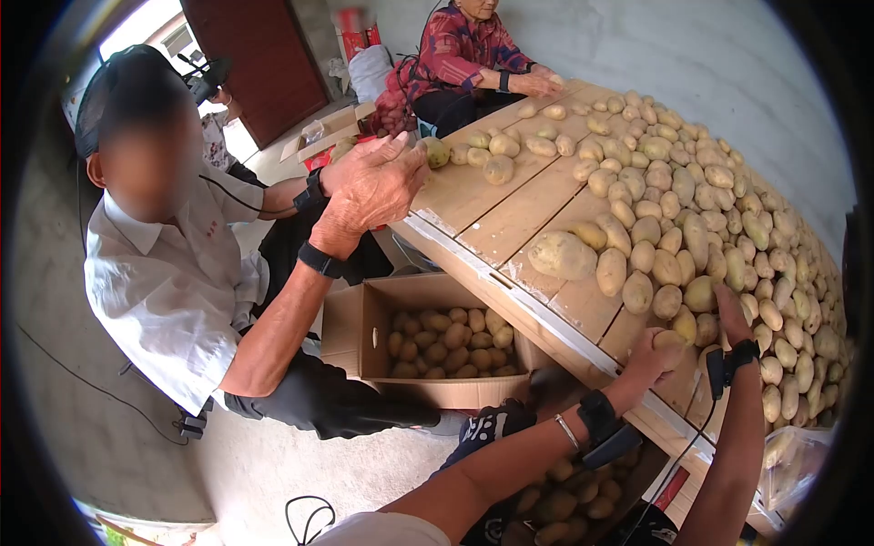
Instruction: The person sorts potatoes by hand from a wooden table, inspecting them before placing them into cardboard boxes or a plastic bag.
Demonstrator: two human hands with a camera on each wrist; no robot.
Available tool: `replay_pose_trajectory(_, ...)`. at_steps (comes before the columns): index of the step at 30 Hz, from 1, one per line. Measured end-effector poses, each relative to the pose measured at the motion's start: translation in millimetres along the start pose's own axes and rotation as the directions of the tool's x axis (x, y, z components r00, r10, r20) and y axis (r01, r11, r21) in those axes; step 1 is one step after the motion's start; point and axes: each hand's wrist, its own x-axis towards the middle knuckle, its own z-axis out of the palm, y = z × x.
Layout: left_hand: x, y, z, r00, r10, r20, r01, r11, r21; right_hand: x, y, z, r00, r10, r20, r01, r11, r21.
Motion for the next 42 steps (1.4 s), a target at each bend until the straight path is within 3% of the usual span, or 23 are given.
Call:
replay_pose_trajectory(2, 0.0, -0.4, 1.1, 1.000, -0.006, 0.006, 0.006, 1.000, -0.017, 14.9, 6.8, -2.0, 0.991, 0.122, 0.046, -0.121, 0.992, -0.034)
replay_pose_trajectory(5, -3.4, -0.6, 8.0, 0.996, 0.079, -0.052, -0.081, 0.996, -0.039, 2.3, -21.2, -8.2, 0.980, 0.139, 0.145, -0.156, 0.982, 0.109)
replay_pose_trajectory(8, -4.0, 2.6, 5.8, 0.999, 0.040, -0.012, -0.040, 0.999, -0.016, 11.1, -19.3, -17.0, 0.947, 0.216, 0.236, -0.251, 0.960, 0.127)
replay_pose_trajectory(12, -7.1, 8.4, 5.7, 1.000, 0.001, -0.003, -0.001, 1.000, -0.009, 7.0, 2.4, -21.0, 0.980, 0.150, 0.127, -0.169, 0.973, 0.154)
replay_pose_trajectory(14, -5.5, 8.4, 3.5, 1.000, 0.025, 0.001, -0.025, 0.999, -0.029, -3.2, 9.5, -30.6, 0.969, 0.225, 0.097, -0.245, 0.873, 0.422)
replay_pose_trajectory(19, -7.7, 17.0, 3.8, 1.000, 0.017, 0.016, -0.016, 1.000, -0.016, -16.1, 18.8, -32.4, 0.974, 0.197, 0.114, -0.223, 0.732, 0.644)
replay_pose_trajectory(23, -7.8, 16.8, 7.0, 1.000, -0.019, -0.007, 0.019, 0.999, 0.044, -40.6, -23.5, -24.8, 0.971, 0.215, 0.101, -0.235, 0.814, 0.531)
replay_pose_trajectory(28, -10.2, 20.3, 8.4, 1.000, -0.016, 0.001, 0.016, 0.996, 0.089, -45.8, -20.7, -12.8, 0.976, 0.174, 0.132, -0.215, 0.872, 0.440)
replay_pose_trajectory(30, -11.9, 20.2, 11.7, 1.000, -0.015, 0.020, 0.013, 0.993, 0.115, -53.1, -29.6, -15.9, 0.953, 0.251, 0.169, -0.298, 0.876, 0.378)
replay_pose_trajectory(32, -12.8, 17.4, 14.7, 0.995, 0.058, -0.087, -0.039, 0.979, 0.201, -52.8, -28.5, -4.6, 0.966, 0.214, 0.146, -0.255, 0.890, 0.377)
replay_pose_trajectory(34, -13.0, 14.0, 14.8, 0.991, 0.095, -0.089, -0.076, 0.977, 0.201, -53.7, -33.1, 6.7, 0.973, 0.212, -0.087, -0.208, 0.977, 0.056)
replay_pose_trajectory(35, -12.0, 11.8, 14.4, 0.987, 0.132, -0.088, -0.112, 0.973, 0.204, -52.5, -36.9, 5.1, 0.974, 0.209, -0.081, -0.215, 0.974, -0.075)
replay_pose_trajectory(36, -8.9, 8.2, 9.9, 0.987, 0.133, -0.086, -0.112, 0.971, 0.210, -48.3, -34.0, 5.7, 0.974, 0.210, -0.085, -0.216, 0.974, -0.070)
replay_pose_trajectory(37, -3.8, 1.7, 2.6, 0.954, 0.300, -0.023, -0.256, 0.851, 0.459, -43.1, -27.2, 7.4, 0.978, 0.202, -0.045, -0.204, 0.978, -0.038)
replay_pose_trajectory(38, -7.7, 3.9, 5.6, 0.898, 0.432, 0.086, -0.377, 0.651, 0.659, -41.3, -26.8, 6.3, 0.980, 0.199, -0.010, -0.199, 0.980, -0.009)
replay_pose_trajectory(40, -24.3, 14.5, 15.2, 0.900, 0.423, 0.106, -0.193, 0.170, 0.966, -44.1, -23.5, 6.5, 0.990, 0.131, -0.049, -0.131, 0.991, 0.004)
replay_pose_trajectory(41, -31.3, 18.7, 18.2, 0.917, 0.380, 0.119, -0.203, 0.188, 0.961, -51.9, -33.6, 0.9, 0.998, 0.059, 0.029, -0.061, 0.995, 0.075)
replay_pose_trajectory(42, -27.0, 9.9, 15.3, 0.874, 0.454, 0.174, -0.255, 0.125, 0.959, -53.3, -24.7, 1.4, 0.996, 0.055, -0.075, -0.060, 0.995, -0.073)
